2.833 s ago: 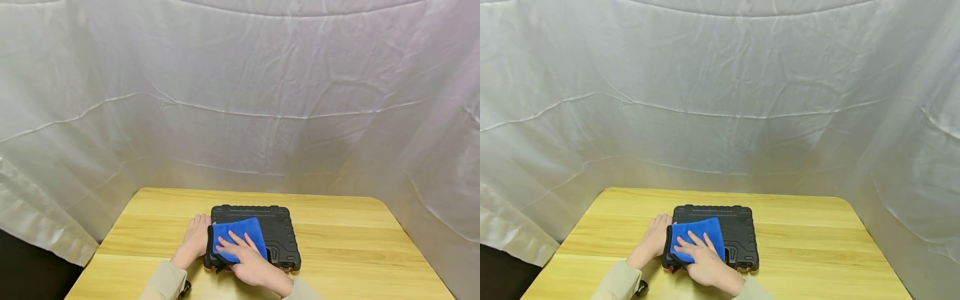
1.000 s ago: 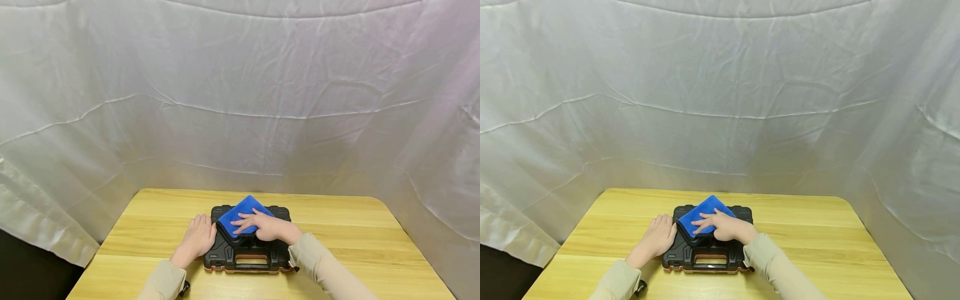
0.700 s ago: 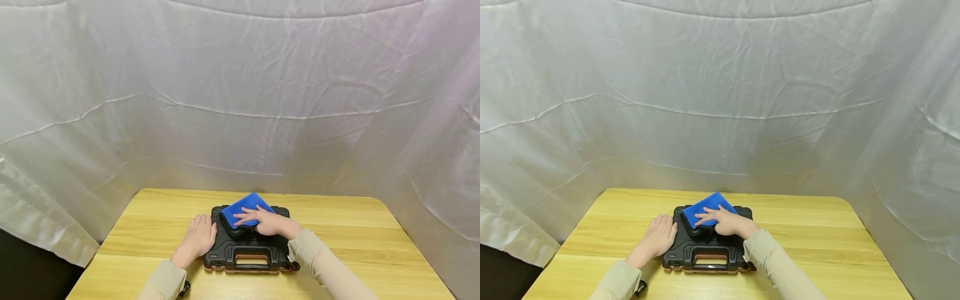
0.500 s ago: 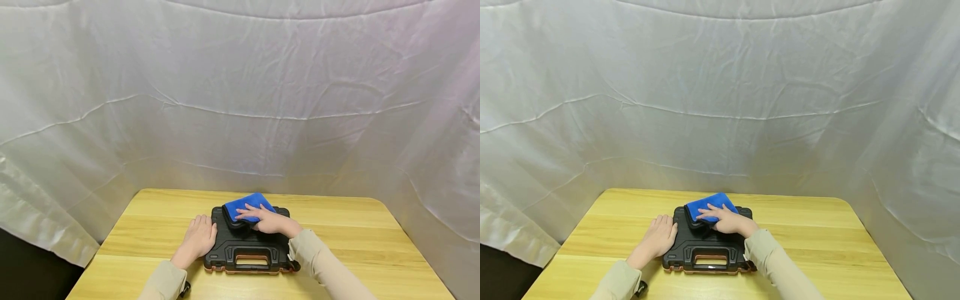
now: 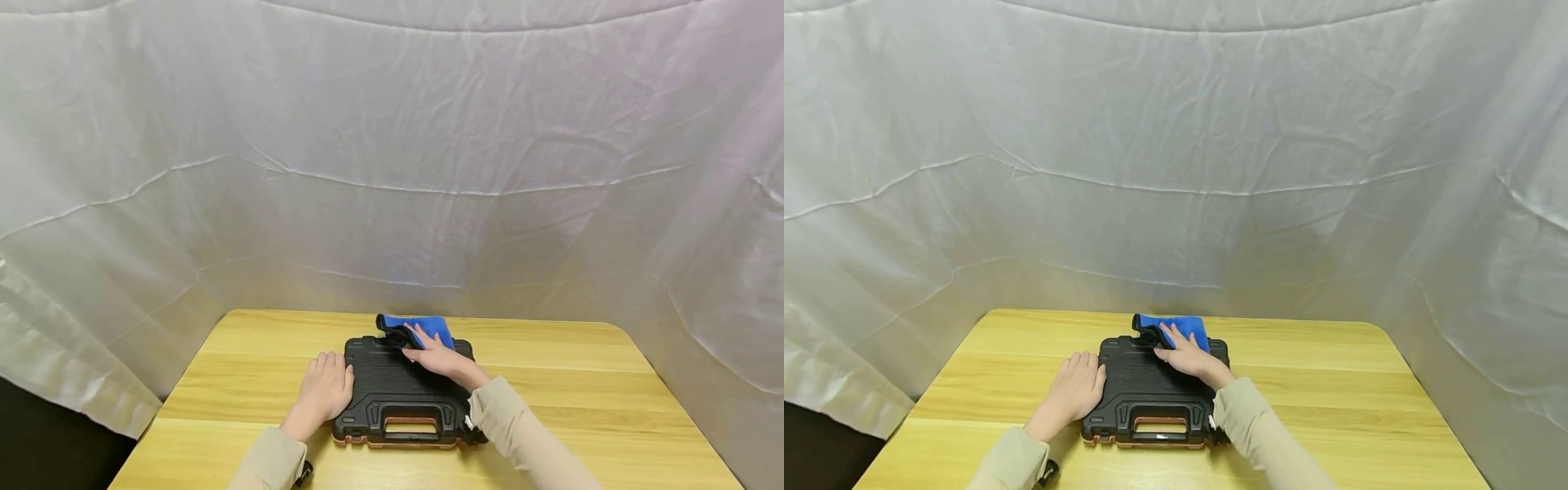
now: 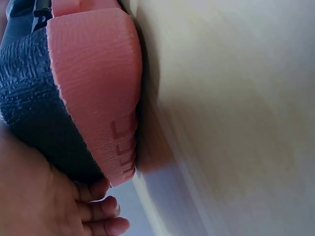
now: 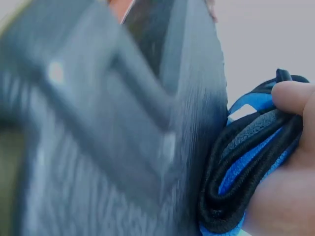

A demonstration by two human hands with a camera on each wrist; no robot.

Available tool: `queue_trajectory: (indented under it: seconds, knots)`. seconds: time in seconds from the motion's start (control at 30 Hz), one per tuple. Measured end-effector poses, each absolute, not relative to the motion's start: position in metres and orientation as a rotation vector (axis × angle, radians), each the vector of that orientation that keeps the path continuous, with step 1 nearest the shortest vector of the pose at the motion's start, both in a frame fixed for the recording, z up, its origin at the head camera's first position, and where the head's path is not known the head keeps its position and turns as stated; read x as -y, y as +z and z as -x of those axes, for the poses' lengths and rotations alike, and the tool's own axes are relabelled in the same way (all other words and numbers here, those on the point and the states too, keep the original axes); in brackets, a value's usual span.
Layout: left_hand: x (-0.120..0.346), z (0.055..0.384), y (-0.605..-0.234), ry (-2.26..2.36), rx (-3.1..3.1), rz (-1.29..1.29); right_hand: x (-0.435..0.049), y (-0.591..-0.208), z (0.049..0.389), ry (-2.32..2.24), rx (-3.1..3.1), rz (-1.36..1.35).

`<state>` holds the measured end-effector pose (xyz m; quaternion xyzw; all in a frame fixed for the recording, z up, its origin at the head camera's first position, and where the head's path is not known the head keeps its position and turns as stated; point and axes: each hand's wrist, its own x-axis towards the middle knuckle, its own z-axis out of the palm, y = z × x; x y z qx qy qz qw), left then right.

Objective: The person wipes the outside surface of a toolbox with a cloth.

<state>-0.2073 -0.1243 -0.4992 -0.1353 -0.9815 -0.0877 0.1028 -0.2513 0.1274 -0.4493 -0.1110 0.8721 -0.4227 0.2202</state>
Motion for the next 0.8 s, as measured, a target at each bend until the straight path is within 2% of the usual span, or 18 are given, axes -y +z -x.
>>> queue_trajectory:
  seconds: [0.3, 0.8]
  knots:
    - [0.123, 0.208, -0.5, -0.225, 2.898, 0.391, -0.12, -0.449, 0.242, -1.311, -2.344, 0.116]
    - [0.125, 0.207, -0.497, -0.208, 2.887, 0.398, -0.107, -0.45, 0.214, -1.295, -2.393, 0.261]
